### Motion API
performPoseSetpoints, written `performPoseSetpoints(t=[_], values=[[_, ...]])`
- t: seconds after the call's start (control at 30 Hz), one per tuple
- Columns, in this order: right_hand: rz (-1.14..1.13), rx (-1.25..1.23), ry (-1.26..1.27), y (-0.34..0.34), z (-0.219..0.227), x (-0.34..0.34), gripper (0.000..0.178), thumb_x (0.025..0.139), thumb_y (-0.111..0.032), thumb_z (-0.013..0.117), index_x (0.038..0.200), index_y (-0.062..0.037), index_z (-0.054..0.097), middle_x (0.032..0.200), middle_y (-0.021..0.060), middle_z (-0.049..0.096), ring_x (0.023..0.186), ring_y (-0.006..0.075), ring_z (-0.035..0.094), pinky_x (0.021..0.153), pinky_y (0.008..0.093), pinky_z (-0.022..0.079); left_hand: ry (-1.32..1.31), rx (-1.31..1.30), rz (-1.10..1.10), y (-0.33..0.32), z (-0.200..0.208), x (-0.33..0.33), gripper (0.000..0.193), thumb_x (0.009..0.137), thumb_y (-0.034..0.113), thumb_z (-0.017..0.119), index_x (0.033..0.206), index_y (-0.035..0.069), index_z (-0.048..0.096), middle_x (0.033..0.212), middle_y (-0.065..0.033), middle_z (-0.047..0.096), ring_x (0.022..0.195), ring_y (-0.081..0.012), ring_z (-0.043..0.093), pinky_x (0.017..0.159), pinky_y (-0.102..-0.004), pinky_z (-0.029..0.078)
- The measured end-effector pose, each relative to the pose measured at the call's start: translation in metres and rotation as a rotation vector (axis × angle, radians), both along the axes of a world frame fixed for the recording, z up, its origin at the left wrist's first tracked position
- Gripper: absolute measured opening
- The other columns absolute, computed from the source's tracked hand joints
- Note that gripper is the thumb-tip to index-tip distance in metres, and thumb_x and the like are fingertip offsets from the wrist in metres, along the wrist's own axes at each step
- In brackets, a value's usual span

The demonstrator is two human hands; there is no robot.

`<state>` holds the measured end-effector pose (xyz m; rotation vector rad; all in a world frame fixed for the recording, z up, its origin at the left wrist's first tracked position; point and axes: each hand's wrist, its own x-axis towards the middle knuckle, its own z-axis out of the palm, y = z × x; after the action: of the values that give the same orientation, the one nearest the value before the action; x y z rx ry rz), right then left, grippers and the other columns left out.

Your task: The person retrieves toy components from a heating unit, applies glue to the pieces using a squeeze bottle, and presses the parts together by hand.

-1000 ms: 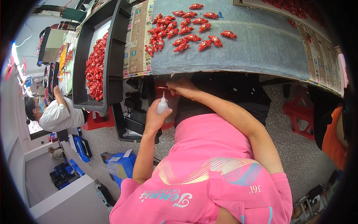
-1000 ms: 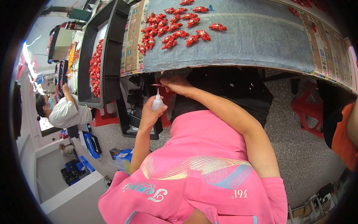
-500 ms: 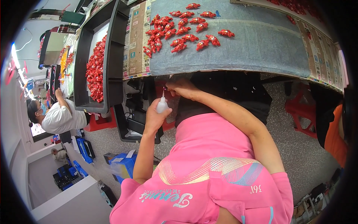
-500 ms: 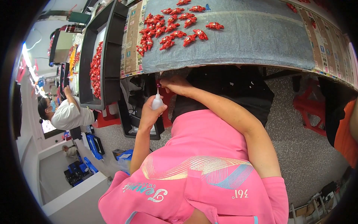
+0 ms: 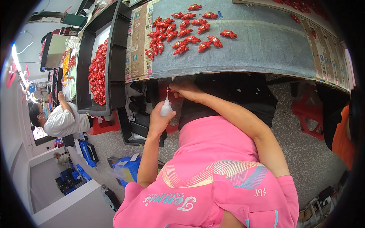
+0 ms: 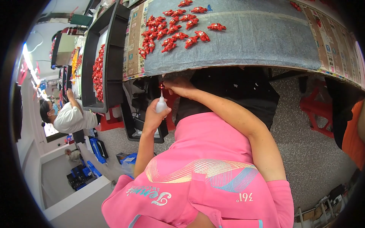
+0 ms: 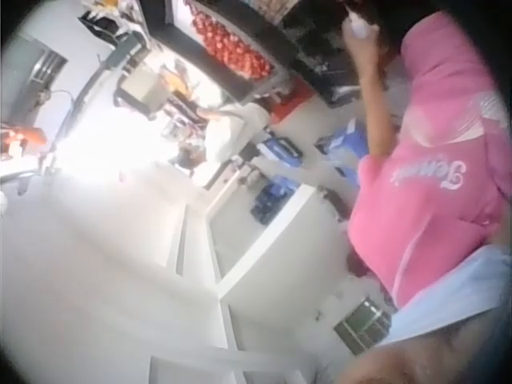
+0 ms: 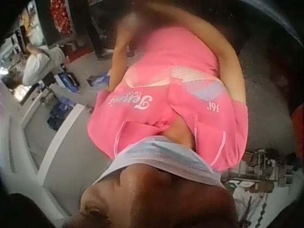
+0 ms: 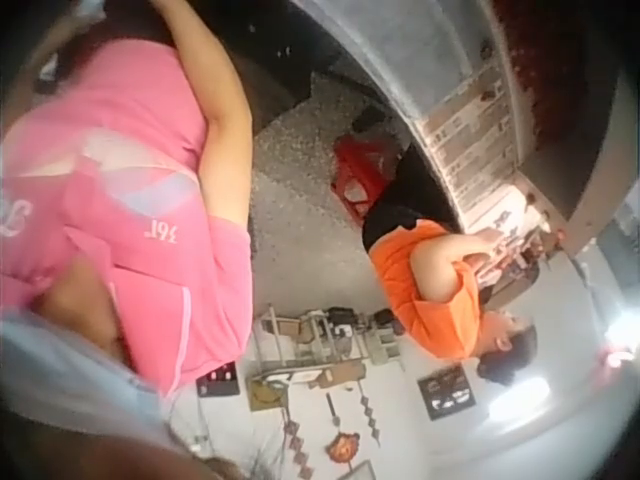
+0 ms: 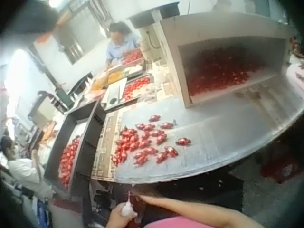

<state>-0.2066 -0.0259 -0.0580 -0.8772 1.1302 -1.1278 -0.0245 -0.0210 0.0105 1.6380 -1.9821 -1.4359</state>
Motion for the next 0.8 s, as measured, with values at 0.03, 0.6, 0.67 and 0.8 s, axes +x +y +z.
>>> performPoseSetpoints(t=[0.03, 0.6, 0.67, 0.8], values=[[-0.004, -0.002, 0.005, 0.000, -0.002, 0.001, 0.042, 0.088, -0.039, 0.052, 0.067, -0.0039, 0.060, 0.059, 0.0029, 0.056, 0.056, 0.0110, 0.049, 0.055, 0.0281, 0.039, 0.002, 0.017, 0.002, 0.000, 0.000, 0.000, 0.033, 0.075, 0.003, 0.071, 0.105, 0.007, 0.059, 0.080, 0.0012, 0.056, 0.066, -0.0071, 0.053, 0.056, -0.0219, 0.043], [0.112, -0.257, 0.373, 0.046, 0.062, -0.027, 0.029, 0.083, -0.026, 0.062, 0.098, -0.0007, 0.062, 0.090, 0.0199, 0.064, 0.086, 0.0301, 0.063, 0.077, 0.0365, 0.048, 0.185, 0.125, 0.086, -0.003, 0.006, -0.004, 0.035, 0.076, 0.000, 0.070, 0.108, 0.007, 0.057, 0.080, 0.0022, 0.057, 0.067, -0.0052, 0.052, 0.056, -0.0206, 0.043], [0.000, -0.456, 0.394, 0.055, 0.091, -0.038, 0.026, 0.085, -0.016, 0.058, 0.105, 0.0000, 0.057, 0.096, 0.0192, 0.059, 0.087, 0.0326, 0.059, 0.077, 0.0380, 0.047, 0.230, 0.168, 0.097, 0.000, 0.017, -0.006, 0.035, 0.076, 0.000, 0.070, 0.108, 0.007, 0.057, 0.079, 0.0022, 0.057, 0.067, -0.0055, 0.053, 0.057, -0.0207, 0.043], [-0.344, -0.578, 0.588, 0.053, 0.136, -0.087, 0.029, 0.087, -0.009, 0.053, 0.115, 0.0013, 0.053, 0.105, 0.0215, 0.057, 0.098, 0.0370, 0.057, 0.086, 0.0402, 0.044, 0.364, 0.286, 0.075, 0.006, 0.043, -0.025, 0.037, 0.077, 0.001, 0.070, 0.111, 0.006, 0.055, 0.081, -0.0010, 0.059, 0.068, -0.0079, 0.054, 0.057, -0.0217, 0.044]])
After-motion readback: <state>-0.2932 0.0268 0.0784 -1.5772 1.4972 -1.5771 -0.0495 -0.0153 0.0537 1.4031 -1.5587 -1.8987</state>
